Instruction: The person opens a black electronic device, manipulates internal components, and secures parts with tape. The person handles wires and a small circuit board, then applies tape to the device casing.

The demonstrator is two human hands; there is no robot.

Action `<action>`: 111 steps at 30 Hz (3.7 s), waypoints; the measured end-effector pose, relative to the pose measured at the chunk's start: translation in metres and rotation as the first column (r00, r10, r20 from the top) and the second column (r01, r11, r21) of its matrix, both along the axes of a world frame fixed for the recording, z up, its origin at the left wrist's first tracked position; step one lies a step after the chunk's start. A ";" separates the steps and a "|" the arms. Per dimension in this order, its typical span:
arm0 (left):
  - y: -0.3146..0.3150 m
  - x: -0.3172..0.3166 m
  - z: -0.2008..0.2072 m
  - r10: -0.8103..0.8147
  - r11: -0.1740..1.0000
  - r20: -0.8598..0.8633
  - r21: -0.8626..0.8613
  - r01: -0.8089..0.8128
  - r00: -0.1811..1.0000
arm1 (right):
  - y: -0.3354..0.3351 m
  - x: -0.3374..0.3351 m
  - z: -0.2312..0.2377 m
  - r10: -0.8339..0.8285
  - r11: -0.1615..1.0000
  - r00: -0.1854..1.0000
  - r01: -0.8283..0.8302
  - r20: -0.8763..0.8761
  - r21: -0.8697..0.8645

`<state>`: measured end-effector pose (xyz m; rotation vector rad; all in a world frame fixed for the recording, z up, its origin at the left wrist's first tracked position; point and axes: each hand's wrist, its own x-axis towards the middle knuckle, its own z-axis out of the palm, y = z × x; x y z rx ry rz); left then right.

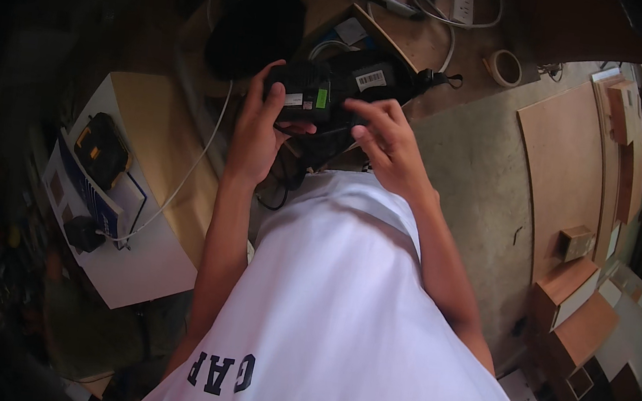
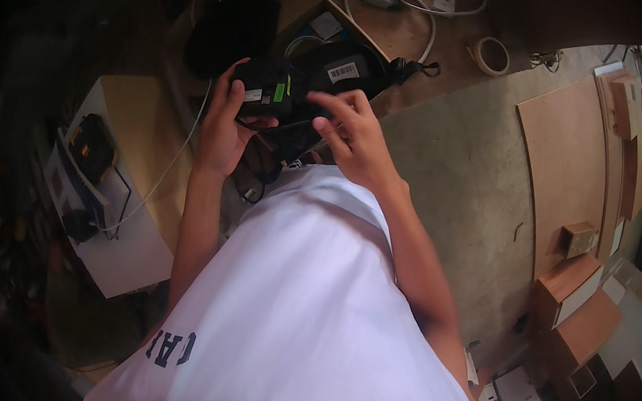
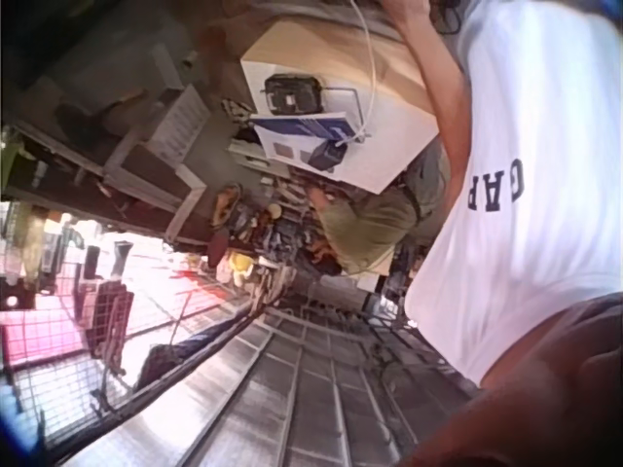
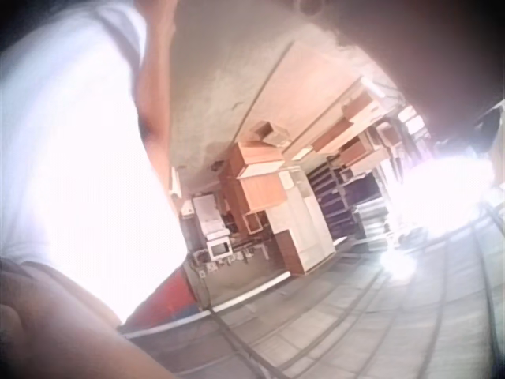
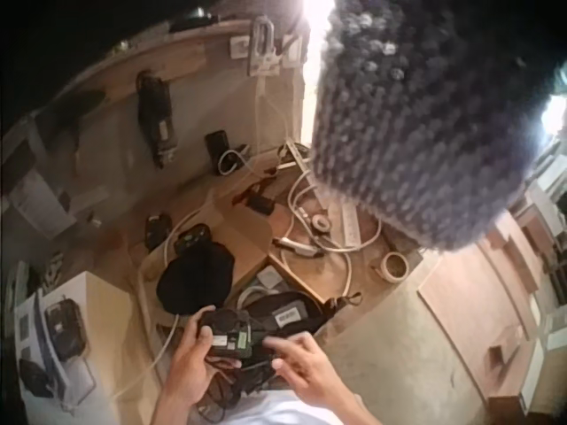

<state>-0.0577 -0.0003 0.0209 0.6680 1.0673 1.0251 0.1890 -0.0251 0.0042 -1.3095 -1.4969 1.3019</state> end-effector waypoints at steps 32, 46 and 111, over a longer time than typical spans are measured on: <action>-0.019 0.028 0.016 0.317 0.938 -0.050 -0.129 -0.321 0.947 | 0.025 -0.012 -0.018 -0.095 0.916 0.886 -0.100 -0.453 -0.388; -0.030 0.051 0.021 0.218 0.973 0.017 -0.076 -0.217 0.976 | 0.030 -0.005 -0.001 -0.472 0.751 0.670 -0.034 -0.572 -0.659; -0.020 0.003 0.052 -0.007 0.994 -0.332 -0.109 -0.031 0.943 | 0.054 -0.025 -0.021 -0.421 0.690 0.482 -0.380 -0.769 -0.616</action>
